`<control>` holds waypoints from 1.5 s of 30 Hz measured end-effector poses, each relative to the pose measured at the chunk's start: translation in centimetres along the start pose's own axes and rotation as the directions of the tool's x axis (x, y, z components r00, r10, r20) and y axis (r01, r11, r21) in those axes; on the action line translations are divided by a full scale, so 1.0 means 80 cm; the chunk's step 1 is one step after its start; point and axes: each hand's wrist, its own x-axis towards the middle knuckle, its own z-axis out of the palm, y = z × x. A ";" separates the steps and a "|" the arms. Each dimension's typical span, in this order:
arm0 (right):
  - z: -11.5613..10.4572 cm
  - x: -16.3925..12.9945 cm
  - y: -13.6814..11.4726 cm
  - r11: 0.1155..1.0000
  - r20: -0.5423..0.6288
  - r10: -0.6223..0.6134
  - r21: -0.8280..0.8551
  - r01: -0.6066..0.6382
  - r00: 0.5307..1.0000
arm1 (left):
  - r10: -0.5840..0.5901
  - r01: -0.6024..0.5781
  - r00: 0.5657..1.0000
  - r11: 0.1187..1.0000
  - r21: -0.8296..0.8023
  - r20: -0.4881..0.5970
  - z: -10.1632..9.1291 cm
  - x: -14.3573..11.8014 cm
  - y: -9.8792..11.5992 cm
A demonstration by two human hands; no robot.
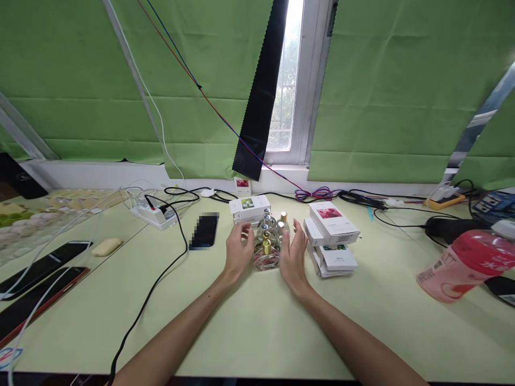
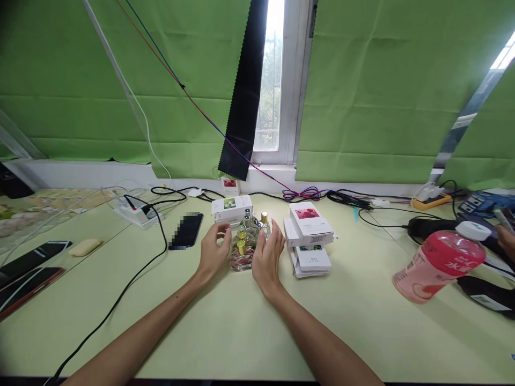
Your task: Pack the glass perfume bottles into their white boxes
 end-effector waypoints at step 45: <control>-0.018 0.029 0.020 0.706 0.444 -0.569 -0.167 0.688 0.692 | 0.190 -0.210 0.975 0.955 0.210 0.113 -0.003 -0.005 -0.012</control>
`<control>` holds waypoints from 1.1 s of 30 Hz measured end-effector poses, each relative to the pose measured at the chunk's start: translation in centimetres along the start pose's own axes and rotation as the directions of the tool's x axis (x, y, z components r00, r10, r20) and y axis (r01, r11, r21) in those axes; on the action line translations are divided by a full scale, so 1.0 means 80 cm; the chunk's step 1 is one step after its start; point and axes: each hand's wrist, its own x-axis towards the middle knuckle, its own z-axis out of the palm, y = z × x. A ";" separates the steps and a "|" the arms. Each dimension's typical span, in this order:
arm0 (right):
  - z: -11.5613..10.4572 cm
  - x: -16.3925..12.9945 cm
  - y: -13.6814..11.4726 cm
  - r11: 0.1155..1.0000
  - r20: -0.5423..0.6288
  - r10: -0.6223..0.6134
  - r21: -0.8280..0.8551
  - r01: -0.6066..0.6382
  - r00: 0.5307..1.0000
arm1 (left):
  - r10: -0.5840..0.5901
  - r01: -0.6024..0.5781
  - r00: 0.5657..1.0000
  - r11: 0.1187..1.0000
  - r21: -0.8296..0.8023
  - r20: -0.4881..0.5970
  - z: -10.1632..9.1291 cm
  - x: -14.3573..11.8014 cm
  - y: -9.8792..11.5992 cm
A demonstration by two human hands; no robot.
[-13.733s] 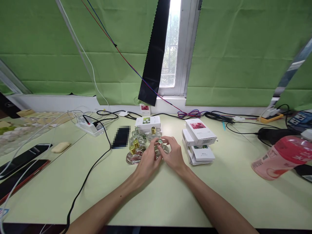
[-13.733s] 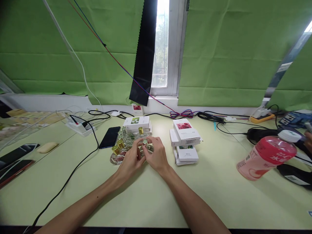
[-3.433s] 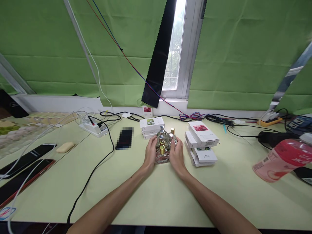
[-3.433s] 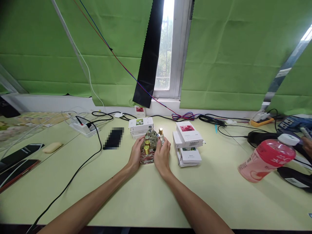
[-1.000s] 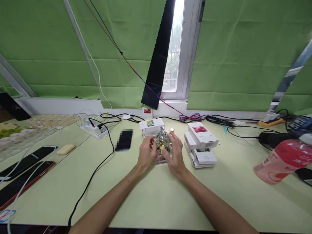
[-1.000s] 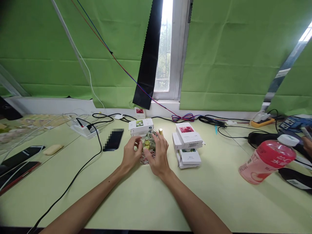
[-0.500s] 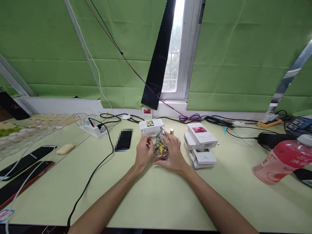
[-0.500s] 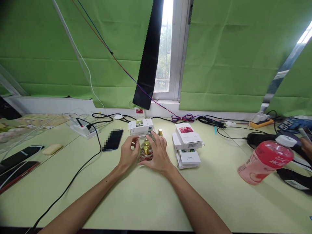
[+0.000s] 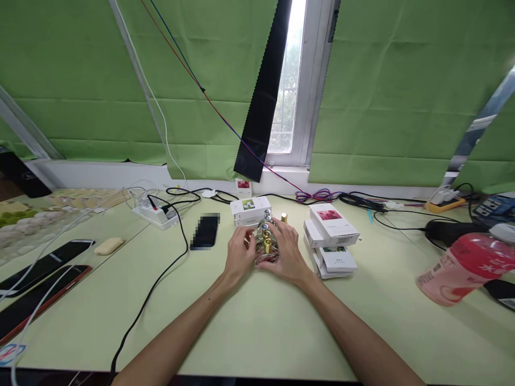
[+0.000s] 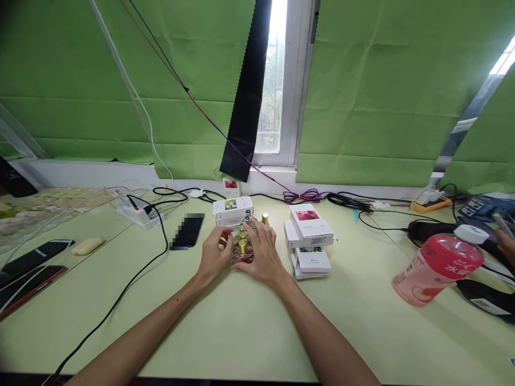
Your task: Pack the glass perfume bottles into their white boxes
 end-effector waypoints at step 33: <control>-0.001 0.000 -0.004 0.998 -0.116 0.052 0.034 -0.048 0.992 | -0.254 0.247 0.955 0.967 -0.058 -0.155 -0.022 0.027 -0.025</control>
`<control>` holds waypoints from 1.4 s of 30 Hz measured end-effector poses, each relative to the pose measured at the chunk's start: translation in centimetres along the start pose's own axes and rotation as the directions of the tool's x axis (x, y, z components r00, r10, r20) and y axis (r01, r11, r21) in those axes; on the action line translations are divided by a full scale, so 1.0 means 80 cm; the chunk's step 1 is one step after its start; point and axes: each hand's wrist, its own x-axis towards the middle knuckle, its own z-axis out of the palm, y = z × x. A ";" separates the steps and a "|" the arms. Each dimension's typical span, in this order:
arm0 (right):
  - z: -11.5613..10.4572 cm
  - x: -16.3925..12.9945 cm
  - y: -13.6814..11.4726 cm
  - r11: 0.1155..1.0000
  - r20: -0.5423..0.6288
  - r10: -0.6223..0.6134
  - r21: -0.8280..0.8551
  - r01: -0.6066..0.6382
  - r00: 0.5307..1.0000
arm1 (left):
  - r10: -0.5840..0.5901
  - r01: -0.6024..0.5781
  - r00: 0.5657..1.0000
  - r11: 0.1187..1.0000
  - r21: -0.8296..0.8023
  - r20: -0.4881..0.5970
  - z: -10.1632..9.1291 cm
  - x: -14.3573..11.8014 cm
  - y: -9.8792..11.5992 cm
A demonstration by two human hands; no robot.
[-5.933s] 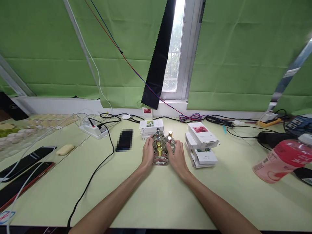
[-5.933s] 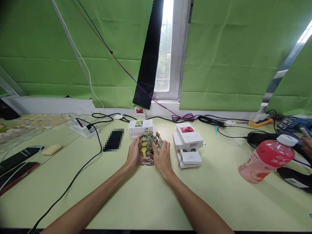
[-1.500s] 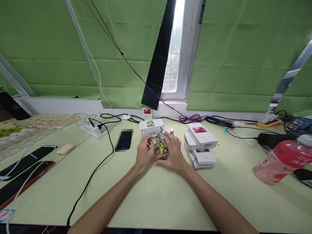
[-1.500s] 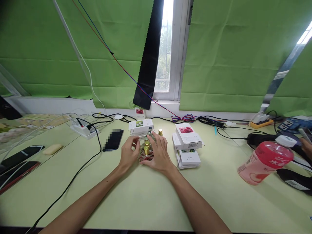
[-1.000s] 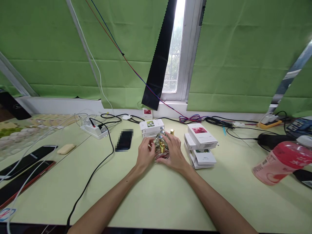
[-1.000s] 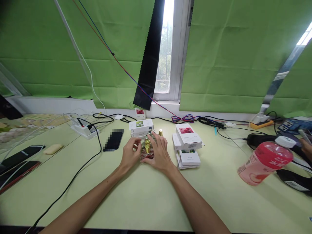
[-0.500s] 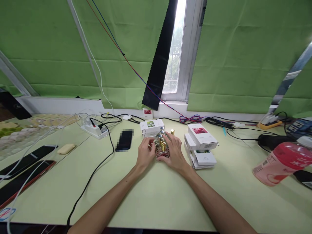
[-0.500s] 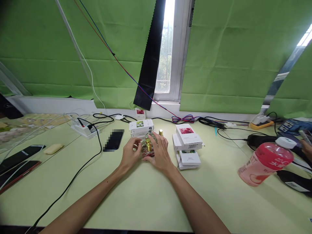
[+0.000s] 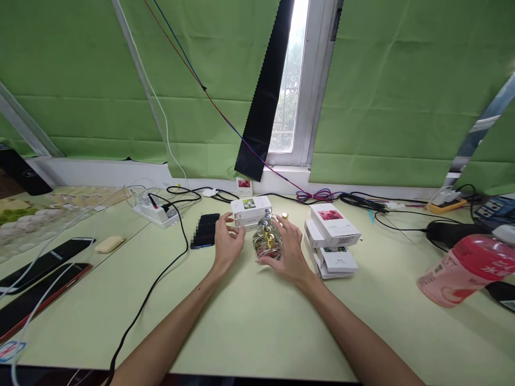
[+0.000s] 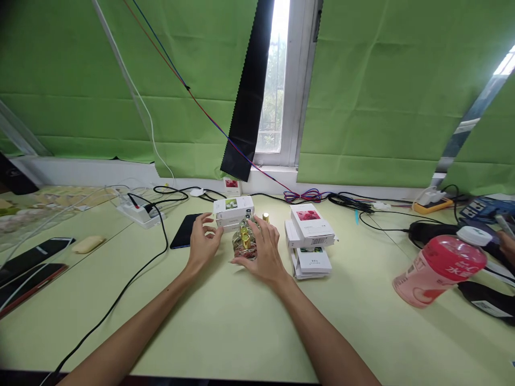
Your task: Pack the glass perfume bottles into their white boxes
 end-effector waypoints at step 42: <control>-0.001 -0.002 -0.028 0.983 -0.233 0.152 0.133 -0.123 0.961 | -0.261 0.391 0.894 0.851 -0.350 0.365 -0.021 0.031 0.001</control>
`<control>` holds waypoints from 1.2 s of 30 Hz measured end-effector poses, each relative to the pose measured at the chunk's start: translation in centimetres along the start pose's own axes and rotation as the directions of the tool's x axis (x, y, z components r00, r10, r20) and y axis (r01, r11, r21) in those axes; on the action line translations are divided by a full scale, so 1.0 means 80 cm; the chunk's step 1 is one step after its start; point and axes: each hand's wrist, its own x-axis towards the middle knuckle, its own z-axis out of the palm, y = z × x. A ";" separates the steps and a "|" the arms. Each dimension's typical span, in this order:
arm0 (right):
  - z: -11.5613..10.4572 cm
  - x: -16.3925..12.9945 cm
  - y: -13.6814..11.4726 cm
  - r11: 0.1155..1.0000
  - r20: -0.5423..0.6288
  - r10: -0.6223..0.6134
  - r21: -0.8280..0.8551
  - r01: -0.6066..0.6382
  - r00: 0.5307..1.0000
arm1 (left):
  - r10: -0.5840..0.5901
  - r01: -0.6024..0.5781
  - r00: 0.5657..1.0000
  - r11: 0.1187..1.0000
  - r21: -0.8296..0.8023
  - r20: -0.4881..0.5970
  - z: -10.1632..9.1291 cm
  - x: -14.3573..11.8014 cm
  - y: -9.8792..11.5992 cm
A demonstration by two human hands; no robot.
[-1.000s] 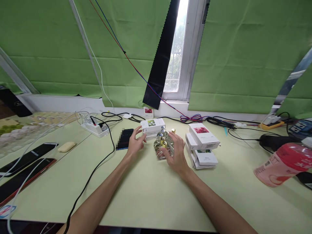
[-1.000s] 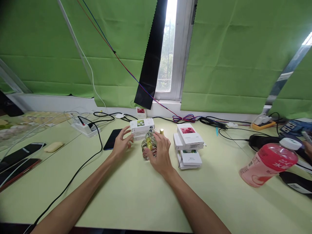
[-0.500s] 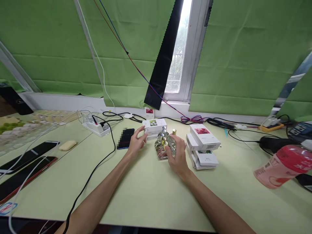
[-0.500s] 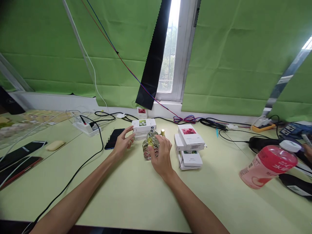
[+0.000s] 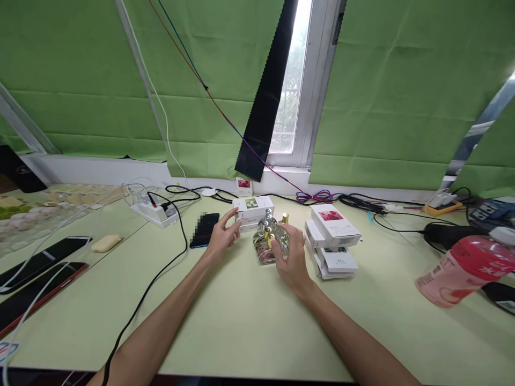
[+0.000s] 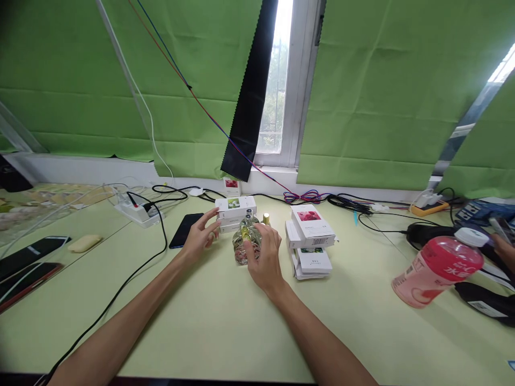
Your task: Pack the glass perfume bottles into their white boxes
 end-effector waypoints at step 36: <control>0.001 -0.002 -0.007 0.998 -0.002 0.055 0.032 -0.054 0.999 | 0.169 -0.169 0.983 0.986 -0.002 0.071 0.006 -0.029 0.032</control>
